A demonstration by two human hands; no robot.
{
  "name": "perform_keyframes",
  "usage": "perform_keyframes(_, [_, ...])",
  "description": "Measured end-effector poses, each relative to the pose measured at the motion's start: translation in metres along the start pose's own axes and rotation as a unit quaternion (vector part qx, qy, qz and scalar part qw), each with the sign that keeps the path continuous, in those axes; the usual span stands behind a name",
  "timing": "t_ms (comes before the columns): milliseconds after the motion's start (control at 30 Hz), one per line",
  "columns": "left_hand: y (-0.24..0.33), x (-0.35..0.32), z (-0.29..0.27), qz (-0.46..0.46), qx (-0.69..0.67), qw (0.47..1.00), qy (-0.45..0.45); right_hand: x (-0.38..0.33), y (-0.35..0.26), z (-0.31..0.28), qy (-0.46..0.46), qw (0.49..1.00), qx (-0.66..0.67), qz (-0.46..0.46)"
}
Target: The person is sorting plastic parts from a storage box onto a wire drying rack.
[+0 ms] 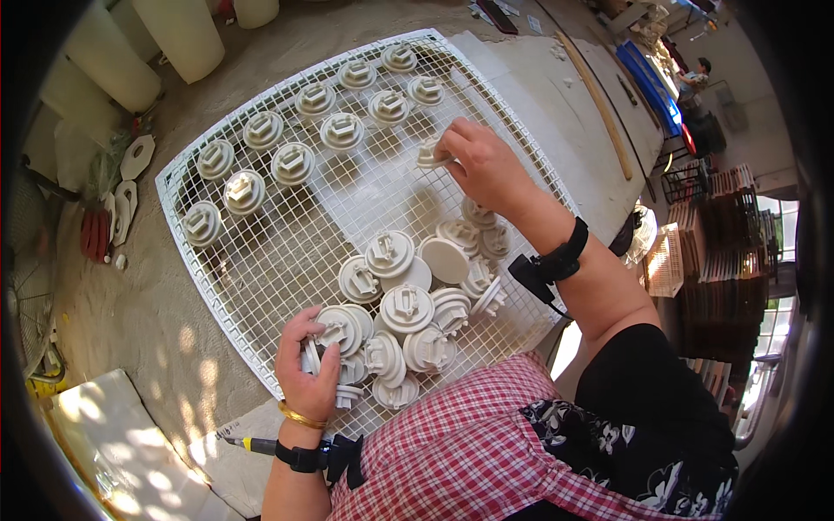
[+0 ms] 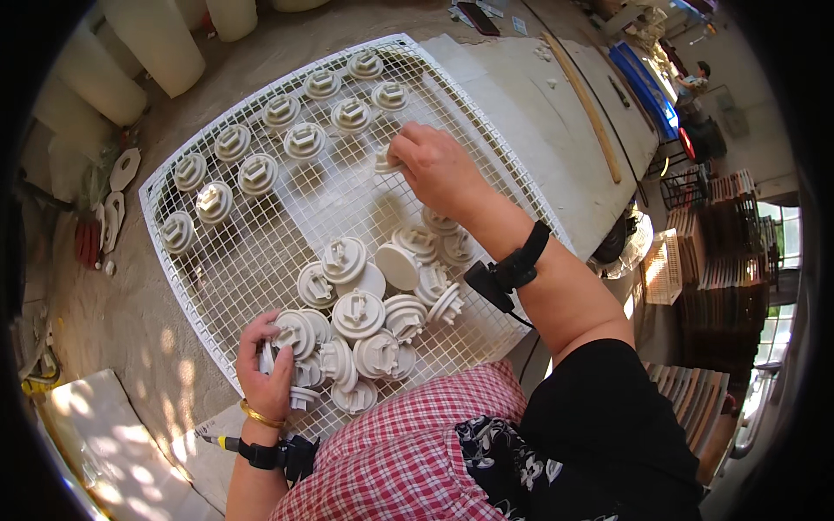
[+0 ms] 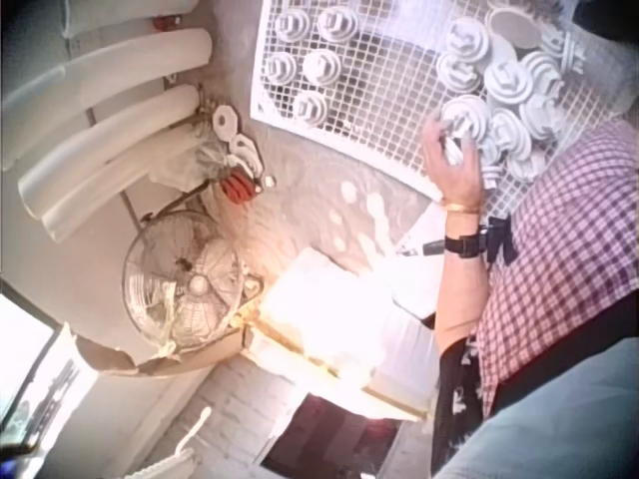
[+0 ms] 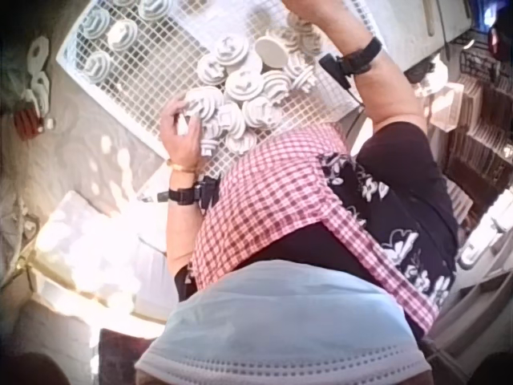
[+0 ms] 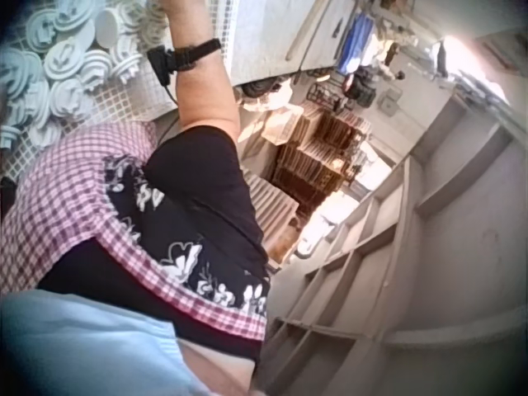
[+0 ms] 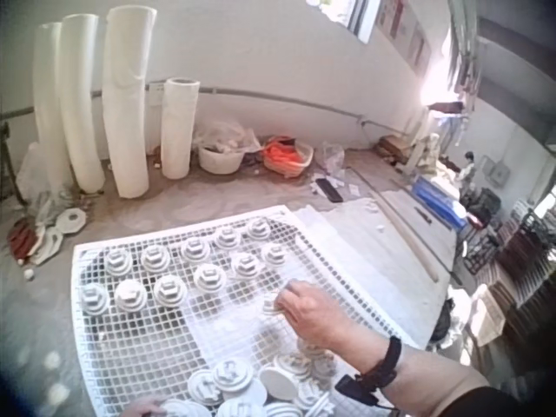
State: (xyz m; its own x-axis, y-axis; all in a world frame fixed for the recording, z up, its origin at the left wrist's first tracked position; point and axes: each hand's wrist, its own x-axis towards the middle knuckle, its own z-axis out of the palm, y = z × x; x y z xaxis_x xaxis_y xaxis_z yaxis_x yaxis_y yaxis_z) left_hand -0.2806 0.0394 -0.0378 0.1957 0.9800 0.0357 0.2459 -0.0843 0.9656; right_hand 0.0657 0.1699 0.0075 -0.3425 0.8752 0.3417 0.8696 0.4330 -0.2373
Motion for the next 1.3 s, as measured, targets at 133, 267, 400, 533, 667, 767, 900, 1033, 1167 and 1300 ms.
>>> perform_keyframes(133, [-0.002, -0.001, -0.002, -0.008, 0.002, 1.0, -0.015, -0.021, 0.008, -0.001, -0.064, 0.996, -0.006, 0.054])
perform_keyframes(267, [-0.003, -0.001, -0.002, -0.006, -0.008, 1.0, -0.014, -0.026, 0.015, -0.01, -0.113, 0.981, 0.05, 0.149])
perform_keyframes(400, [-0.006, -0.002, -0.001, -0.01, -0.006, 1.0, -0.01, -0.015, 0.012, -0.017, -0.085, 0.981, 0.072, 0.158])
perform_keyframes(533, [-0.004, -0.001, 0.0, -0.01, -0.016, 1.0, -0.006, -0.014, 0.023, -0.002, -0.103, 0.99, 0.05, 0.081])
perform_keyframes(667, [-0.001, 0.0, 0.001, -0.011, -0.015, 1.0, 0.001, -0.015, 0.027, 0.004, -0.145, 0.982, 0.054, 0.11])
perform_keyframes(767, [0.0, 0.001, 0.0, -0.007, 0.001, 1.0, 0.001, -0.015, 0.025, 0.005, -0.138, 0.98, 0.054, 0.135])
perform_keyframes(900, [-0.001, 0.0, 0.0, -0.012, 0.009, 1.0, 0.004, 0.002, 0.042, -0.005, -0.09, 0.978, 0.025, 0.189])
perform_keyframes(1033, [-0.001, -0.001, 0.0, -0.014, 0.01, 1.0, 0.003, 0.034, 0.085, -0.008, -0.051, 0.973, -0.054, 0.217])
perform_keyframes(1167, [0.0, -0.001, 0.0, -0.011, 0.003, 1.0, 0.008, 0.058, 0.119, -0.004, -0.058, 0.965, -0.103, 0.236])
perform_keyframes(1300, [0.001, -0.001, 0.001, -0.016, -0.011, 1.0, 0.008, 0.071, 0.139, 0.004, -0.08, 0.968, -0.105, 0.213])
